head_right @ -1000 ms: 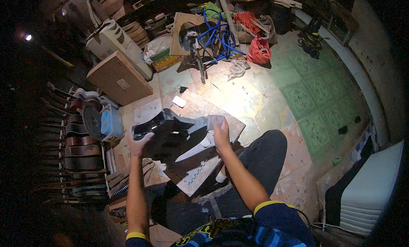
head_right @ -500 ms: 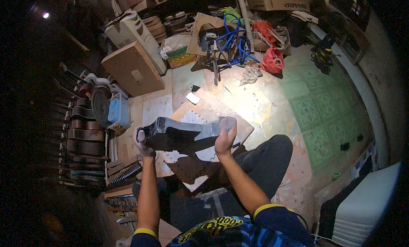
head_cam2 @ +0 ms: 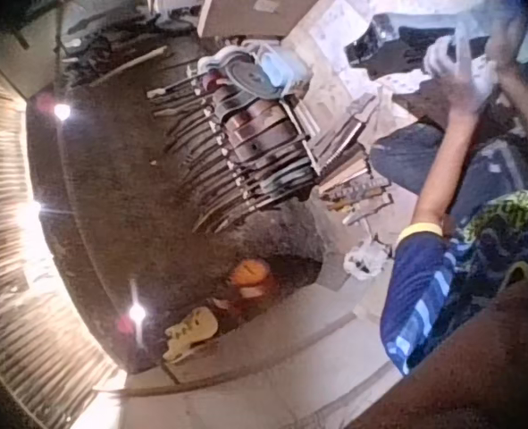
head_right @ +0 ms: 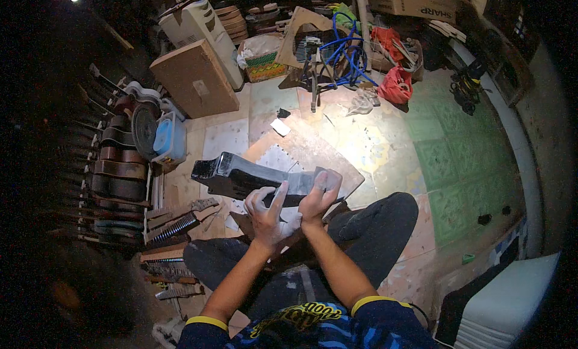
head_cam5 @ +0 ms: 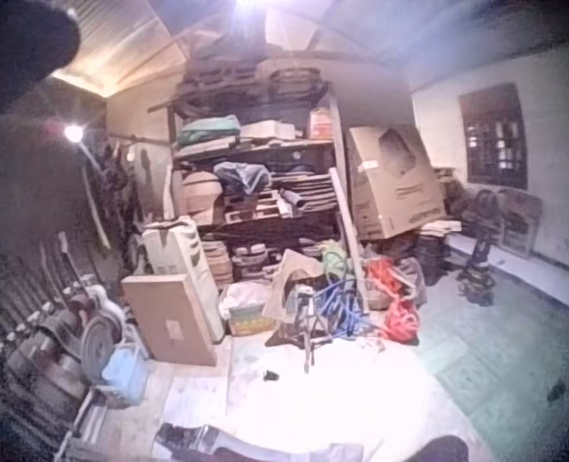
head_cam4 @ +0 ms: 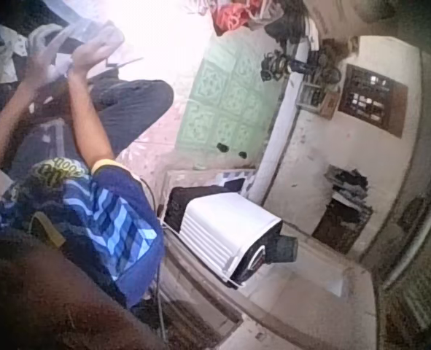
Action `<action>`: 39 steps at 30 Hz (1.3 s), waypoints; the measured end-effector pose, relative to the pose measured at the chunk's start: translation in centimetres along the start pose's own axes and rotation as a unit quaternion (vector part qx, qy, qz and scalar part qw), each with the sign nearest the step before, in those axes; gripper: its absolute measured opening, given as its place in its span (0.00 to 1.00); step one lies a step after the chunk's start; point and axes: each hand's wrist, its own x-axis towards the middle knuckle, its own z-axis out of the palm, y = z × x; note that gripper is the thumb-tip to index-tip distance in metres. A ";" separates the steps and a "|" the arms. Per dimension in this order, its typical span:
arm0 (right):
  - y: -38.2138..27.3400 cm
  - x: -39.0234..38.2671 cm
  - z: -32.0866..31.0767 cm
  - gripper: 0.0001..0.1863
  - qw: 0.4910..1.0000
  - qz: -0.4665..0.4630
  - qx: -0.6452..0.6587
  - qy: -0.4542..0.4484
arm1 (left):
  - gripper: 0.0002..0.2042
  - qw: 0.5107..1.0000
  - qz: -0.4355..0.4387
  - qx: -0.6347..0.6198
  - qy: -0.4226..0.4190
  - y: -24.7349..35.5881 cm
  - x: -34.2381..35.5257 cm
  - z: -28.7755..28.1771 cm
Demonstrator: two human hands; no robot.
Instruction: The person sands the various surfaces and edges of a dark guitar body with a sanding block while sitting on the floor.
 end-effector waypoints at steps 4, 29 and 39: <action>-1.1 0.3 0.6 0.12 1.000 0.002 0.002 -0.004 | 0.31 1.000 -0.019 0.021 0.000 -0.4 0.2 -0.7; 1.5 0.9 -1.2 0.18 0.997 0.030 0.029 0.062 | 0.30 0.983 -0.131 -0.127 -0.001 -0.9 -1.0 1.1; 0.9 0.3 -1.4 0.20 0.998 0.031 0.032 0.032 | 0.34 0.997 -0.078 -0.015 -0.018 -0.3 1.0 -0.2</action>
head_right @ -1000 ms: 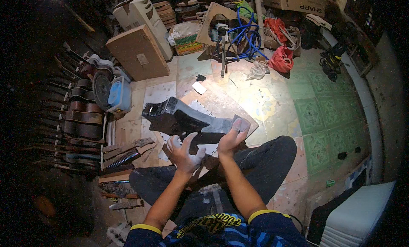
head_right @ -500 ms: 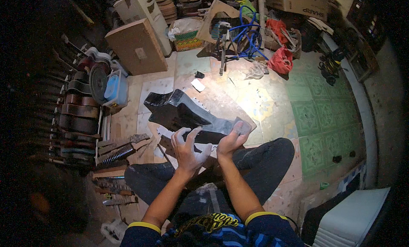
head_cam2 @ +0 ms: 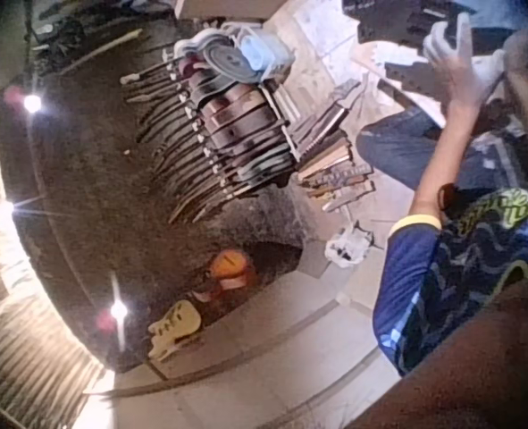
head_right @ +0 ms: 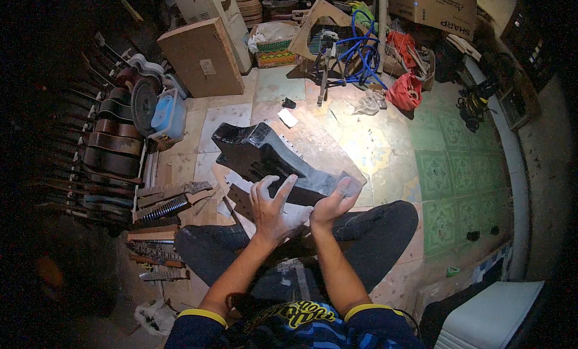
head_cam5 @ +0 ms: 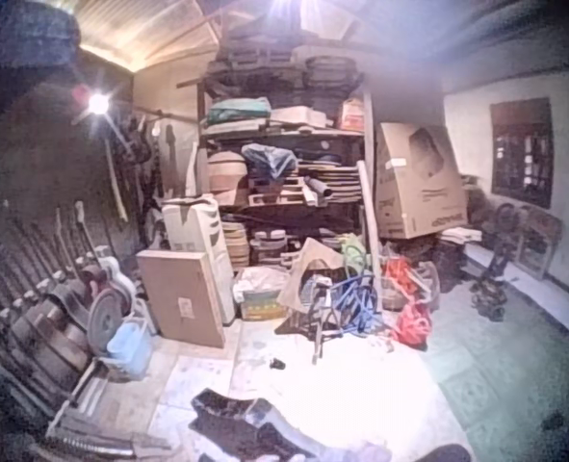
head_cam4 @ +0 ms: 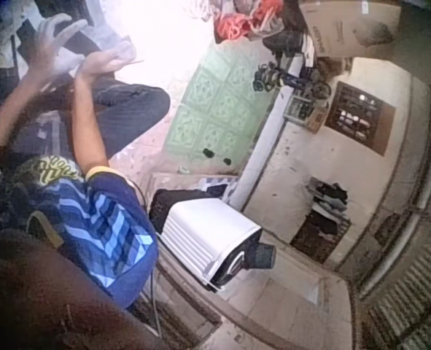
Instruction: The person sands the various surfaces and edges of a dark guitar body with a sanding block while sitting on the floor.
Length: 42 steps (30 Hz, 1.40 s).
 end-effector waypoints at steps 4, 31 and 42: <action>0.0 -0.1 0.4 0.19 1.000 0.002 0.000 0.006 | 0.36 1.000 0.000 0.024 0.010 -0.2 0.3 -0.2; -0.7 -1.2 -2.1 0.10 0.999 -0.023 0.028 -0.028 | 0.36 1.000 -0.004 0.020 -0.018 -2.5 7.8 -9.8; -13.7 0.8 3.3 0.08 0.877 0.083 -0.100 -0.462 | 0.23 0.996 -0.006 0.042 -0.081 -0.9 7.5 -9.0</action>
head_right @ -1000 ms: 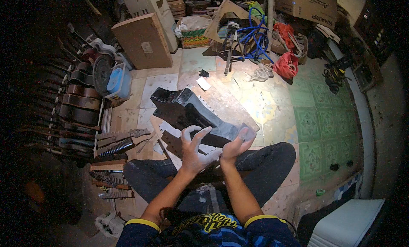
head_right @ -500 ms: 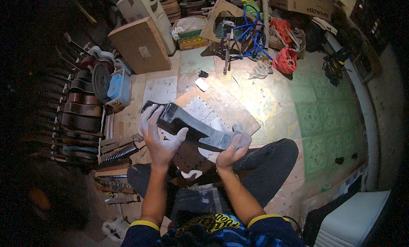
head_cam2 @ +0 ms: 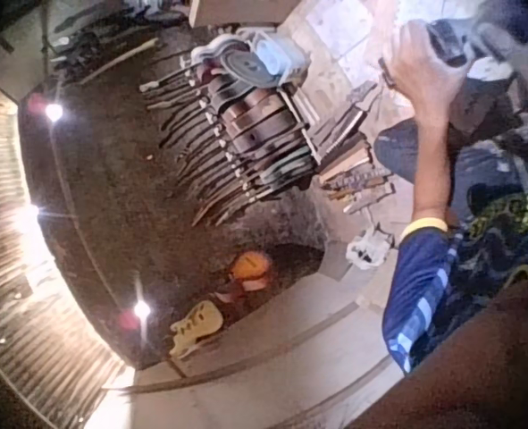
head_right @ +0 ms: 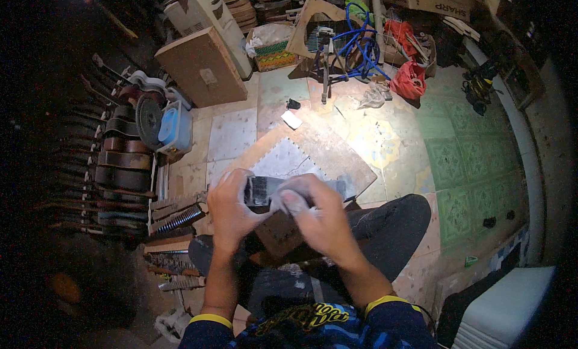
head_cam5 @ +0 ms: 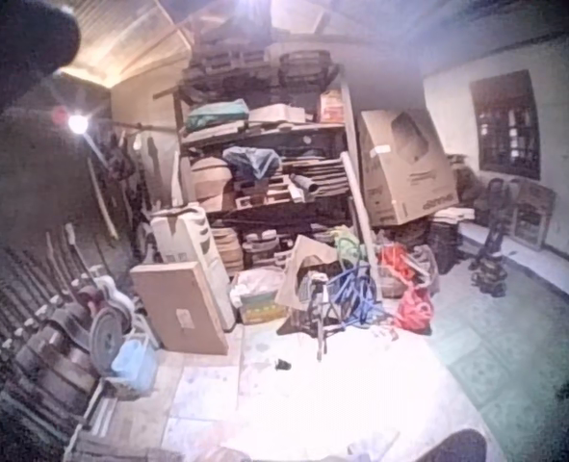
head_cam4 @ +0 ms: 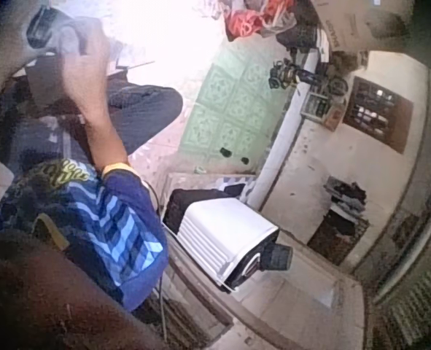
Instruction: The person sands the various surfaces and edges of a dark guitar body with a sanding block while sitting on the floor.
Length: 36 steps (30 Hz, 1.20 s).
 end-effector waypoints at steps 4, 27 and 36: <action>0.4 0.1 1.7 0.07 0.998 0.021 -0.055 0.004 | 0.21 1.000 0.009 0.024 0.008 0.8 0.0 0.4; 0.9 -0.3 3.2 0.11 0.990 -0.062 -0.114 0.060 | 0.19 0.998 -0.041 0.024 -0.039 1.1 -0.2 -0.2; 1.9 0.9 2.4 0.11 0.988 -0.040 -0.127 0.082 | 0.18 0.999 -0.020 0.018 -0.041 1.9 0.2 0.5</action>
